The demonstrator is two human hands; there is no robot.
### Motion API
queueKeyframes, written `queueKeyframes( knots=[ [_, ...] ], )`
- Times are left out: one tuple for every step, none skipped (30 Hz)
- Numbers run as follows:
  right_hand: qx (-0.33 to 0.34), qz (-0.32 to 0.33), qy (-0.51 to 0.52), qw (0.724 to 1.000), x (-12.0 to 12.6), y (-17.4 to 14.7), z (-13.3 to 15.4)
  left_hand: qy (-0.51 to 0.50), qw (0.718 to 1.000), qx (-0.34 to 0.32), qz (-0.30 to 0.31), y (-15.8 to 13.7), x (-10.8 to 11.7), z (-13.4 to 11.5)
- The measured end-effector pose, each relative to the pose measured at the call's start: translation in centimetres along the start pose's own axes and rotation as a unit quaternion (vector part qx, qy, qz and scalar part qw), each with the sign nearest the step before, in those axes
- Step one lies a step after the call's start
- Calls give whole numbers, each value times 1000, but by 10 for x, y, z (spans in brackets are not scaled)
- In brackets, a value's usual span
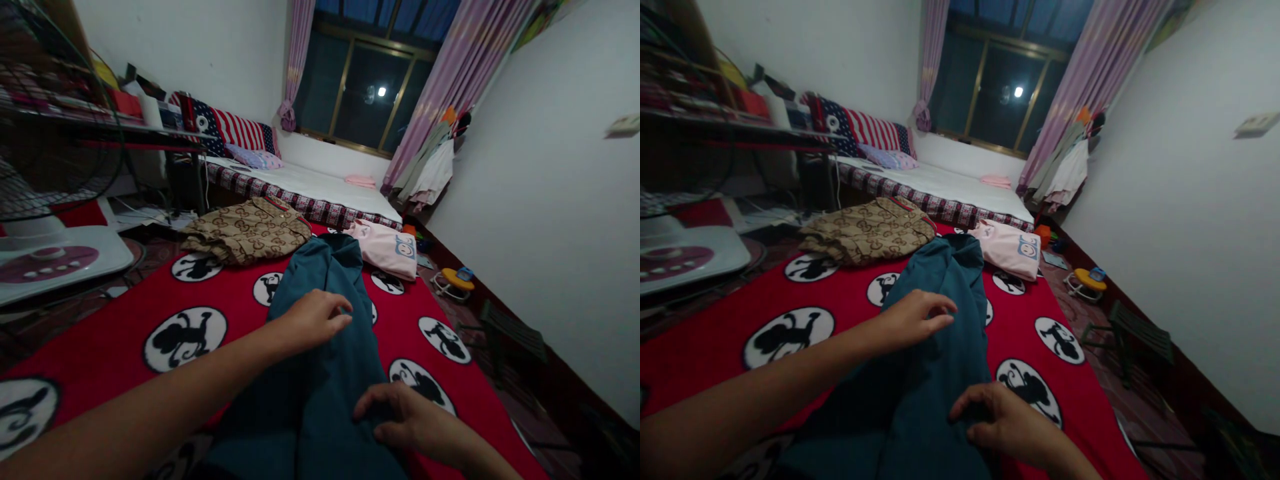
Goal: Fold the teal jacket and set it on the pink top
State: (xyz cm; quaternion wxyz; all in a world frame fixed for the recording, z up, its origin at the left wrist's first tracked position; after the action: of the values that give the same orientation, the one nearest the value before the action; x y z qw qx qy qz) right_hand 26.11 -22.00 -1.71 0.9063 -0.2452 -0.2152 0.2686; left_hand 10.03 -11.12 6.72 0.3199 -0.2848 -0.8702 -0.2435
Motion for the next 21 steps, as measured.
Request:
queueKeyframes(
  knots=[
    [-11,-2,-21,1000,0,0,1,47,998,-25,-43,13,-8,3],
    [-17,-8,-41,999,0,0,2,88,994,-30,-63,23,-19,9],
    [-17,-13,-61,998,2,-1,3,123,990,-19,-65,30,-33,17],
    [-14,-13,-79,997,5,-2,5,148,987,-4,-55,35,-47,25],
    [-11,-3,-93,996,8,-3,7,165,985,3,-42,38,-61,33],
    [-11,10,-102,995,14,-4,8,177,984,1,-29,39,-73,38],
    [-14,19,-104,994,23,-2,10,184,983,-11,-18,38,-83,40],
    [-18,18,-101,995,34,1,13,190,981,-28,-9,36,-90,40],
    [-20,-2,-96,995,50,7,17,195,980,-45,-2,34,-95,39],
    [-13,-41,-91,995,68,16,24,199,978,-55,5,33,-98,38],
    [5,-96,-91,991,87,27,34,204,977,-59,11,31,-99,37],
    [35,-161,-99,981,106,40,46,208,976,-59,14,31,-98,37],
    [68,-217,-114,967,122,53,60,211,976,-58,15,31,-97,36],
    [101,-266,-134,949,136,68,75,212,975,-57,15,31,-96,35],
    [133,-311,-165,927,146,82,90,212,975,-56,16,32,-95,35],
    [153,-343,-214,902,152,97,104,210,976,-55,15,32,-95,35],
    [163,-366,-271,875,156,112,117,206,977,-54,15,32,-94,35],
    [162,-383,-326,849,159,127,129,200,978,-53,15,31,-94,35],
    [152,-393,-374,826,162,141,138,193,980,-53,13,31,-94,35],
    [132,-400,-411,809,167,153,145,184,981,-53,10,30,-93,35],
    [105,-403,-436,798,172,165,149,173,983,-54,5,29,-92,35]
  ],
)
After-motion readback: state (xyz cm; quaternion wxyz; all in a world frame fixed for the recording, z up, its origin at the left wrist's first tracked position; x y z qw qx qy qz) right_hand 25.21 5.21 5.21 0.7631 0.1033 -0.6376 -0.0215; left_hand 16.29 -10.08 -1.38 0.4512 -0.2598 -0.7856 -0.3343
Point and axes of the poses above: each hand's wrist, its own y-axis towards the middle knuckle, its own x-axis out of the back of the hand, z = x × y, the point moved 6 cm from there along y, towards the middle knuckle, and after that the axes turned 3 degrees about -x, right-handed, at the moved point
